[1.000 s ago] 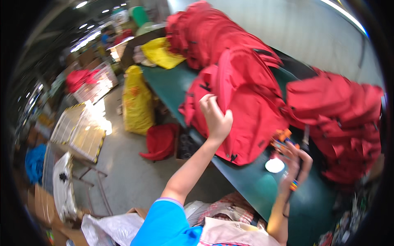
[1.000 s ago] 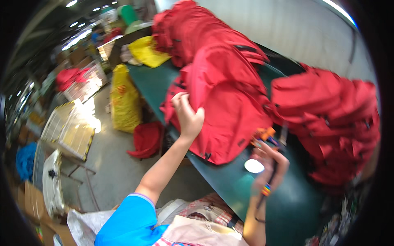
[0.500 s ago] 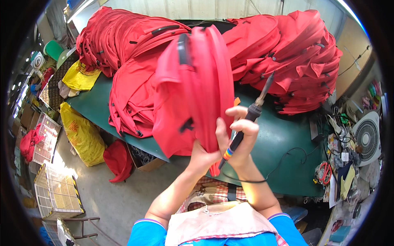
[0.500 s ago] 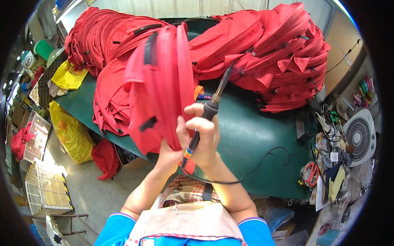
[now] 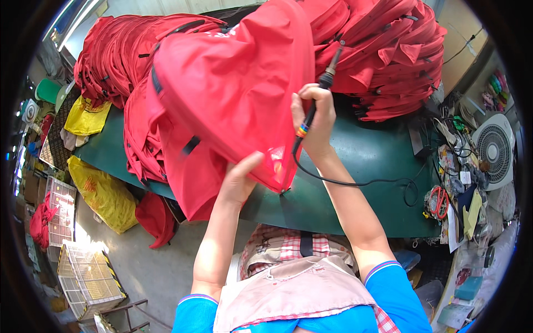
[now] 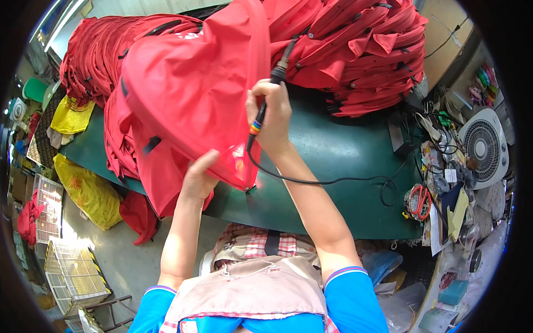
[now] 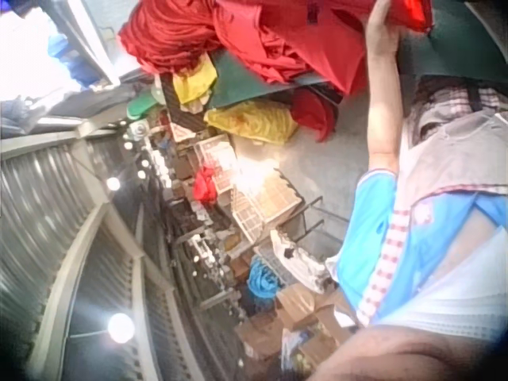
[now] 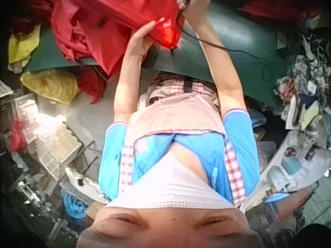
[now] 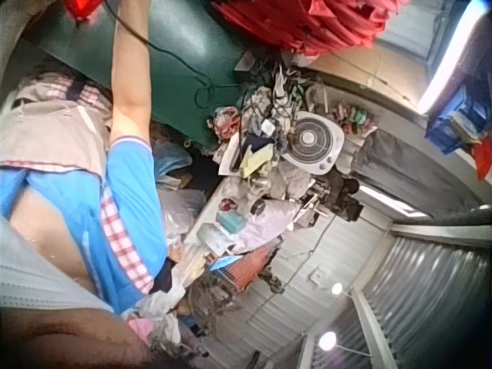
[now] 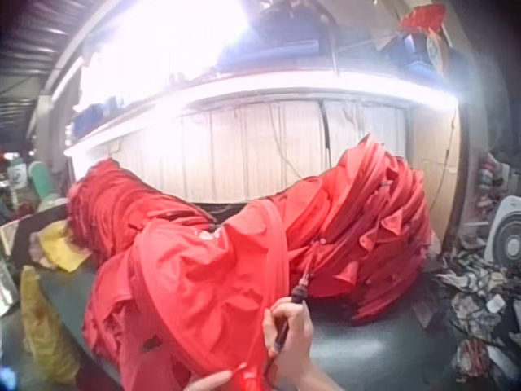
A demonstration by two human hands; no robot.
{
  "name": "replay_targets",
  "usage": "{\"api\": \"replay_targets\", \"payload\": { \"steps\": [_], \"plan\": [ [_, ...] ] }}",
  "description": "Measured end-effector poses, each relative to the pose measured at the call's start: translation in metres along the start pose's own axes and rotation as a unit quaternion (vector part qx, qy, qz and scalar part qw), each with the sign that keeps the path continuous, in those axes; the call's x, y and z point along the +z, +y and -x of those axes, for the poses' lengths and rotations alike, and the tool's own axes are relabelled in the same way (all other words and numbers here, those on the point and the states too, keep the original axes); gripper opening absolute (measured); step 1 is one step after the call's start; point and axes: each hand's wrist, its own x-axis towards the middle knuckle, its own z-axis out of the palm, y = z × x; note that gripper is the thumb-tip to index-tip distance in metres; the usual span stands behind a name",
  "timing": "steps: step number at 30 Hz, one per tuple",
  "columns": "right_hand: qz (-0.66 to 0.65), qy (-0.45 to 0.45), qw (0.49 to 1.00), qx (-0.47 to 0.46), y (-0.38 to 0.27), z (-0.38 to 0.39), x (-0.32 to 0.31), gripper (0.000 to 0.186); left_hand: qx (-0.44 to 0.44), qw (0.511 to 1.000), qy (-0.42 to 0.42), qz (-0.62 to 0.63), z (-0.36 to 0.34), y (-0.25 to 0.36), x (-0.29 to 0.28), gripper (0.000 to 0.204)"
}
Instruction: The person uses a handheld hot-air tool to seal seams on red fabric bags. They pick up each bag, apply the tool along edges, flip the bag to treat multiple sides, and place it back on the table. The process repeats for several bags.
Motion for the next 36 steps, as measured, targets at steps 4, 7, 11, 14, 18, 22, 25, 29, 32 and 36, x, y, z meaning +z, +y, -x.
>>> {"api": "replay_targets", "payload": {
  "steps": [4, 7, 11, 14, 18, 22, 25, 29, 32, 36],
  "plan": [
    [-0.022, -0.095, 0.995, -0.009, -0.021, -0.018, 0.003, 0.027, 0.028, 0.995, -0.026, -0.094, -0.020, -0.020, 0.014, 0.072],
    [0.032, -0.072, 0.995, 0.056, -0.043, -0.019, -0.026, 0.020, 0.044, 0.991, -0.009, -0.127, -0.019, -0.021, 0.011, 0.069],
    [-0.142, -0.056, 0.972, 0.179, -0.088, 0.010, -0.091, 0.041, 0.048, 0.991, 0.006, -0.125, -0.020, -0.026, 0.003, 0.065],
    [-0.030, -0.213, 0.945, 0.245, -0.129, 0.033, -0.116, 0.022, 0.093, 0.987, 0.017, -0.129, -0.015, -0.024, 0.013, 0.069],
    [-0.008, -0.233, 0.949, 0.214, -0.131, 0.046, -0.111, 0.022, 0.102, 0.983, 0.027, -0.151, -0.014, -0.024, 0.016, 0.065],
    [0.005, -0.223, 0.954, 0.199, -0.116, 0.052, -0.099, 0.021, 0.128, 0.975, 0.048, -0.174, -0.010, -0.021, 0.026, 0.061],
    [0.012, -0.226, 0.949, 0.220, -0.119, 0.035, -0.094, 0.014, 0.118, 0.976, 0.046, -0.176, -0.007, -0.025, 0.028, 0.067],
    [0.004, -0.234, 0.932, 0.276, -0.120, 0.016, -0.096, 0.014, 0.090, 0.982, 0.046, -0.160, -0.004, -0.026, 0.027, 0.069],
    [0.012, -0.240, 0.937, 0.253, -0.122, 0.019, -0.101, 0.014, 0.084, 0.984, 0.044, -0.152, -0.008, -0.028, 0.027, 0.069],
    [0.030, -0.228, 0.951, 0.206, -0.110, 0.030, -0.089, 0.012, 0.146, 0.970, 0.040, -0.192, -0.002, -0.033, 0.037, 0.050]
  ]
}}
